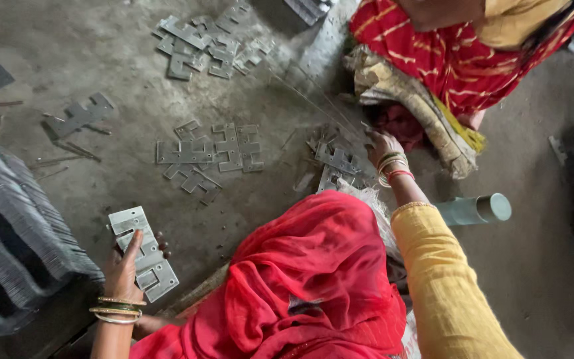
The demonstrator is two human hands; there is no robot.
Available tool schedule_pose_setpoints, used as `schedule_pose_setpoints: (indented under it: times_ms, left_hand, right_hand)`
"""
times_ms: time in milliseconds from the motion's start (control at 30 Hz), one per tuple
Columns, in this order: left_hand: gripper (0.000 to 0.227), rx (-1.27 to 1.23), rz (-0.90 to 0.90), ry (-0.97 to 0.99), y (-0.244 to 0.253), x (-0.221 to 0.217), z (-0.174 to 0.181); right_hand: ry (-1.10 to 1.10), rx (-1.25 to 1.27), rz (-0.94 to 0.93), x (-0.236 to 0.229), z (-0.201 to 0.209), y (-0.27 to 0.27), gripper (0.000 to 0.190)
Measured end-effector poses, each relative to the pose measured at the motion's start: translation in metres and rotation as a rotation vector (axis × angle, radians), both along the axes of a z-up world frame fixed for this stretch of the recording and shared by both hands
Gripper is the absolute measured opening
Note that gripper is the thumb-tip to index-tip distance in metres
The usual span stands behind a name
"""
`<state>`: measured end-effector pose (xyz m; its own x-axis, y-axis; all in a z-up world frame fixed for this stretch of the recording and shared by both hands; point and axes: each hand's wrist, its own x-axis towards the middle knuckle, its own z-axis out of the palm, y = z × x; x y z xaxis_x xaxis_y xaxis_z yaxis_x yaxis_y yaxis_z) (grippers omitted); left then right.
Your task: The person sits on the floor and sorts small metal brackets by picking them up from a pile and stacking them neatly. The person also uses a pair of metal tongs to move and organize the parts.
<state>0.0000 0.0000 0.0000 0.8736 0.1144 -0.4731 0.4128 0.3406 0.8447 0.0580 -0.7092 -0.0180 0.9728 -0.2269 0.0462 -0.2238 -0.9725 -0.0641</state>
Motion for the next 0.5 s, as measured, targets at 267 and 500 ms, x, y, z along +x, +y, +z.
schedule_pose_setpoints:
  times_ms: [267, 500]
  left_hand:
    - [0.040, -0.021, -0.050, 0.043, -0.008, 0.008, 0.007]
    - [0.033, -0.076, -0.058, 0.032, -0.010, 0.007, 0.009]
  right_hand:
    - [0.305, 0.130, 0.031, 0.013, 0.026, 0.089, 0.062]
    - [0.391, -0.031, 0.077, 0.034, 0.050, 0.100, 0.024]
